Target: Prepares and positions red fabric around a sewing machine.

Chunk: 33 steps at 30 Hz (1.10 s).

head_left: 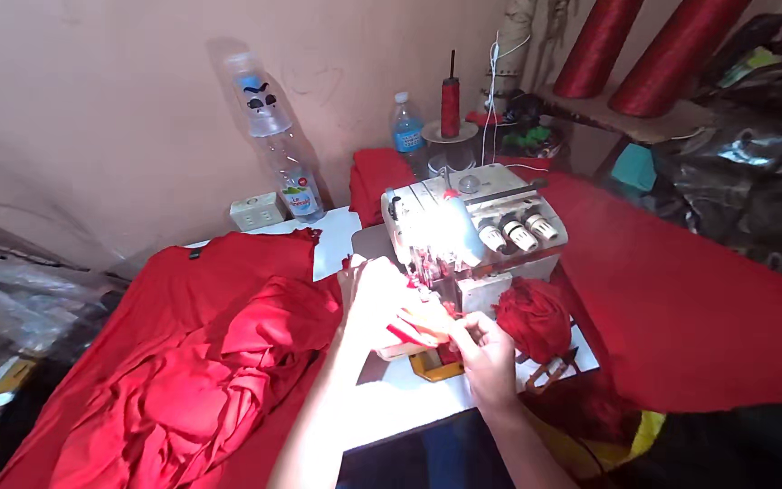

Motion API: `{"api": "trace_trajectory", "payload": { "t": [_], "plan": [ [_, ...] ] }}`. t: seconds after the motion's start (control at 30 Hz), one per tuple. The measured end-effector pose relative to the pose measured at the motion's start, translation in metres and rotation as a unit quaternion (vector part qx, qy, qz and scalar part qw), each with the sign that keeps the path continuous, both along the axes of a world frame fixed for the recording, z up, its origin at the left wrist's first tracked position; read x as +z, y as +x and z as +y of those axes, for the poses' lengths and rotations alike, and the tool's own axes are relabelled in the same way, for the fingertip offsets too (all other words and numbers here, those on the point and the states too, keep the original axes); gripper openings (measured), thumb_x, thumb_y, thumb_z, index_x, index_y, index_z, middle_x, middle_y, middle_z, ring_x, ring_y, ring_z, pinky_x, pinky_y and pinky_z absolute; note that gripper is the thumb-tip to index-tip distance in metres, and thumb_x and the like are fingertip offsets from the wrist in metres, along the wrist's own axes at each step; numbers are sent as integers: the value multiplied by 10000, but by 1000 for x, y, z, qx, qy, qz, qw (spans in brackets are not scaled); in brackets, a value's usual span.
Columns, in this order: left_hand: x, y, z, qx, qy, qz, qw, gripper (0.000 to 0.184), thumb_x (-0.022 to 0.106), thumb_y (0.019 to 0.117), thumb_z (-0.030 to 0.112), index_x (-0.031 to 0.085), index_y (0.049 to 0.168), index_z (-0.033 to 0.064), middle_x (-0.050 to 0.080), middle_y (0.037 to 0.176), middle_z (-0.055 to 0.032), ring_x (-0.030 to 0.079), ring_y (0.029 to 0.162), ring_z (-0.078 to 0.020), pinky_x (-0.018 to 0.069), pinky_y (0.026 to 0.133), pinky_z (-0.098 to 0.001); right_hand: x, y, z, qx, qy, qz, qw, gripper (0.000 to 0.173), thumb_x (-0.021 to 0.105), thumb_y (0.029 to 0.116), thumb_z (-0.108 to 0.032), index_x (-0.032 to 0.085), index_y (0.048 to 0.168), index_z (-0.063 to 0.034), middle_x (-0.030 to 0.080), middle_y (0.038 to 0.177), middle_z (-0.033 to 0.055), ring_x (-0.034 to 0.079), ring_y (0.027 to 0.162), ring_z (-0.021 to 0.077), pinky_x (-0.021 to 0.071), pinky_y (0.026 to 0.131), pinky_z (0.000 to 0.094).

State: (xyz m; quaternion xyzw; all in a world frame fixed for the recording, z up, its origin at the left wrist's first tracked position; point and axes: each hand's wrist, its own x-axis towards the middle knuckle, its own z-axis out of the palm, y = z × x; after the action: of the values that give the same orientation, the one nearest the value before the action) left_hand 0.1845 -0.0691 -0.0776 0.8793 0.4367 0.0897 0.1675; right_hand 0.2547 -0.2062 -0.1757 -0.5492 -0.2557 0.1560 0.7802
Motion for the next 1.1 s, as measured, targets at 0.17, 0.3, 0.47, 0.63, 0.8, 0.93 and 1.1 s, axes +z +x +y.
{"api": "trace_trajectory", "payload": {
  "t": [0.17, 0.3, 0.47, 0.63, 0.8, 0.93, 1.1],
  "plan": [
    [-5, -27, 19, -124, 10, -206, 971, 136, 689, 917, 94, 709, 1033, 25, 671, 1105, -173, 600, 1110, -327, 494, 935, -503, 8, 10, 12, 73, 11, 29, 997, 167, 621, 899, 58, 588, 779, -53, 596, 605, -62, 552, 478, -9, 491, 477, 149],
    [31, -35, 16, -239, -82, -6, 968, 320, 603, 994, 321, 716, 1167, 77, 659, 1205, -104, 539, 1232, -243, 317, 1111, -527, 8, 11, 14, 63, 13, 11, 998, 133, 627, 892, 59, 601, 796, -29, 593, 630, -54, 539, 485, -18, 490, 485, 144],
    [53, -32, 14, -286, -110, -2, 952, 324, 545, 1029, 282, 688, 1197, 45, 653, 1218, -108, 552, 1218, -197, 395, 1075, -446, 2, 13, 19, -131, 44, -297, 945, 236, 718, 835, -140, 644, 952, 52, 645, 842, 68, 572, 740, -5, 472, 685, 101],
    [61, -40, 11, -380, -129, -53, 915, 358, 699, 881, 236, 663, 1140, -9, 660, 1116, -69, 589, 1072, -64, 474, 963, -247, 23, 19, 32, -190, 28, -493, 849, 180, 691, 854, -239, 763, 803, -83, 698, 872, 143, 670, 867, 220, 544, 754, 263],
    [31, -33, 11, -214, 64, -135, 965, 434, 742, 828, 167, 643, 1196, -42, 662, 1185, -213, 620, 1152, -347, 456, 1026, -543, 48, 33, 24, 116, 74, -319, 938, 135, 673, 892, -96, 756, 902, 9, 735, 919, 36, 668, 857, 1, 553, 803, 161],
    [13, -35, 26, -257, 86, -284, 920, 154, 666, 877, 78, 733, 901, -59, 716, 1050, -190, 605, 1153, -311, 451, 1022, -414, 69, 44, 13, 278, -10, -149, 949, 107, 605, 949, -65, 677, 987, 4, 620, 774, -71, 513, 574, -52, 459, 542, 132],
    [30, -49, 8, -270, -47, -237, 932, 269, 587, 860, 5, 680, 1104, -56, 661, 1160, -173, 613, 1111, -169, 497, 957, -292, 67, 44, 13, 278, 8, -149, 949, 95, 596, 937, -42, 679, 966, -5, 625, 780, -93, 524, 609, -70, 462, 577, 115]
  ]
}}
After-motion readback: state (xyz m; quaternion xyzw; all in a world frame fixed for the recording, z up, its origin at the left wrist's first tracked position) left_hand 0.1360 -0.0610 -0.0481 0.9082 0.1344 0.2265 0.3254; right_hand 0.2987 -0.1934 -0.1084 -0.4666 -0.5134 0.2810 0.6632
